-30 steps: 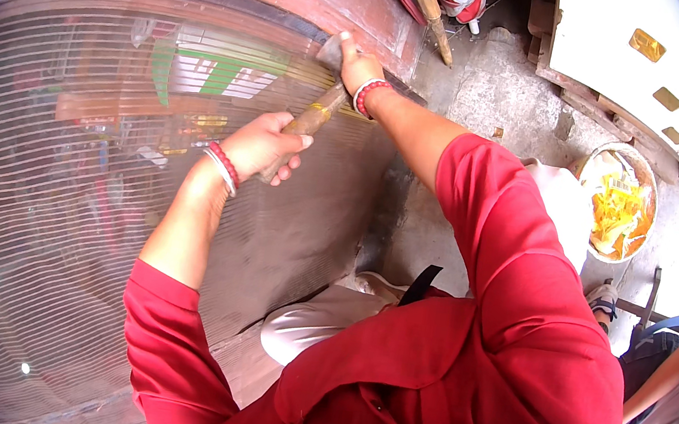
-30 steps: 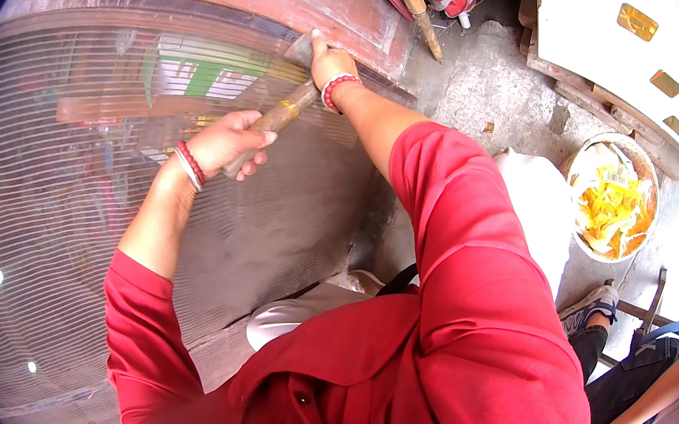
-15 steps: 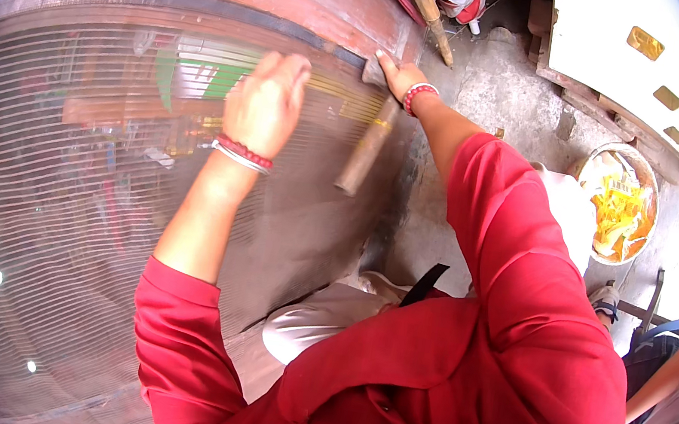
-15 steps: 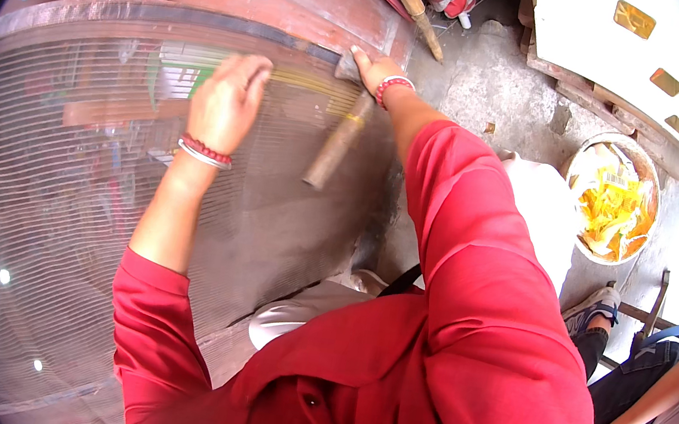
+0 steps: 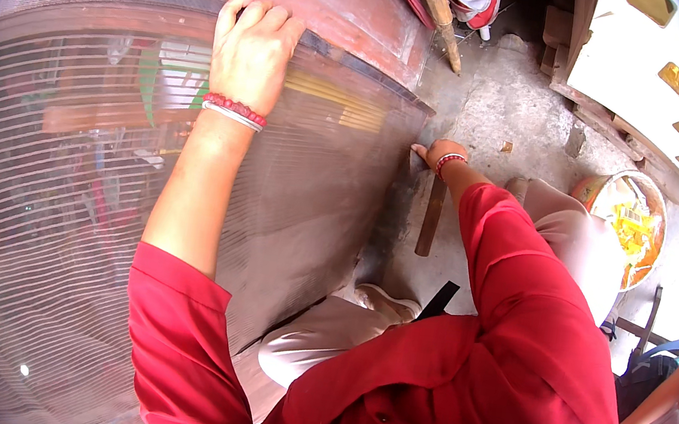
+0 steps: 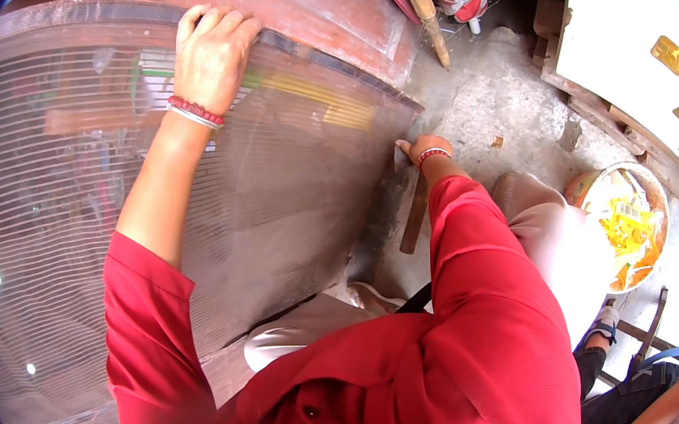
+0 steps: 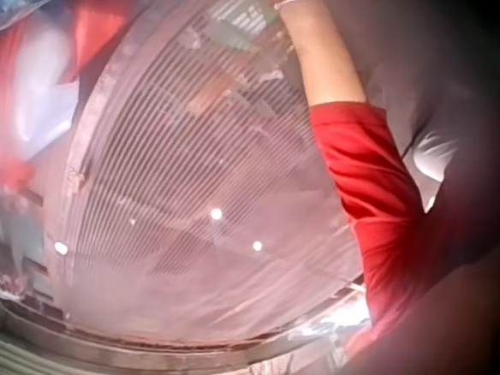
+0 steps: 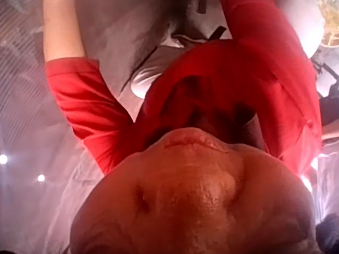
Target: The person sits on the floor and uses a hammer to secure a mesh screen to a wooden frame. They repeatedly tap the screen edge and apply small pieces of tape to hold the mesh in place.
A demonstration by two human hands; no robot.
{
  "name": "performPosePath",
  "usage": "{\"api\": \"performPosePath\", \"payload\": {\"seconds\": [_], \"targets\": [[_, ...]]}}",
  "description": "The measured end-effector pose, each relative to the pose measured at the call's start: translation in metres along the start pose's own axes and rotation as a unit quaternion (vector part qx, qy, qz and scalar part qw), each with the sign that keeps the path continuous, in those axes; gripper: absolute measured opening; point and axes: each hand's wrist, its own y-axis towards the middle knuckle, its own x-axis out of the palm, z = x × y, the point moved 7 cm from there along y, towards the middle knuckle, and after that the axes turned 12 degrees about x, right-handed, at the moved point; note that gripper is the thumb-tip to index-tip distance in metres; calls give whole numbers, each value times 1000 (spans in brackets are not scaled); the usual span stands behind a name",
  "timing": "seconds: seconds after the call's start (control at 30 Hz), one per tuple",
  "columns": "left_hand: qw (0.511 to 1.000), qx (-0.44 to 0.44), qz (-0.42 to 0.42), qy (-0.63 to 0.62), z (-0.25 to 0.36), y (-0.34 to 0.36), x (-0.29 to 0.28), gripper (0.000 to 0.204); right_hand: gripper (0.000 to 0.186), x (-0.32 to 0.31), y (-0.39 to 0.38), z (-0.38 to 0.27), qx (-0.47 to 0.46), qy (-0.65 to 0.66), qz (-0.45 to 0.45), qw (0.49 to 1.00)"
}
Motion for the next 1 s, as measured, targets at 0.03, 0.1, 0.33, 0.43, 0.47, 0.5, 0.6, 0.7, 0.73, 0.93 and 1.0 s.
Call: {"api": "performPosePath", "payload": {"seconds": [0.03,0.1,0.33,0.43,0.47,0.5,0.6,0.7,0.73,0.93,1.0], "targets": [[1000,-9,-11,0,-2,0,0,15,77,4,1,-3,-7,-8,8,1000],[1000,-18,-23,0,-4,-3,2,14,66,12,3,-8,-20,-27,13,999],[1000,-25,-15,9,-6,-3,4,11,43,28,31,-1,15,-109,-57,992],[999,-26,-20,3,-2,2,5,11,35,-26,28,-22,-21,111,144,983],[999,-29,-23,3,-4,-5,5,11,33,-64,0,-42,-24,253,228,940],[1000,-26,-16,-1,-2,0,4,11,40,-94,-4,-48,-18,359,243,901],[999,-23,-20,8,-2,-1,5,12,30,-182,-63,-104,-164,515,363,759],[999,-22,-24,2,-1,0,5,12,14,-216,-120,-150,-331,671,240,618],[999,-14,-30,11,-2,0,5,11,14,-217,-128,-156,-345,646,234,639],[1000,-2,-21,15,-2,-3,5,11,19,-212,-152,-145,-291,565,263,726],[1000,-3,-24,17,-2,-2,6,11,20,-217,-156,-143,-292,519,291,749]]}}
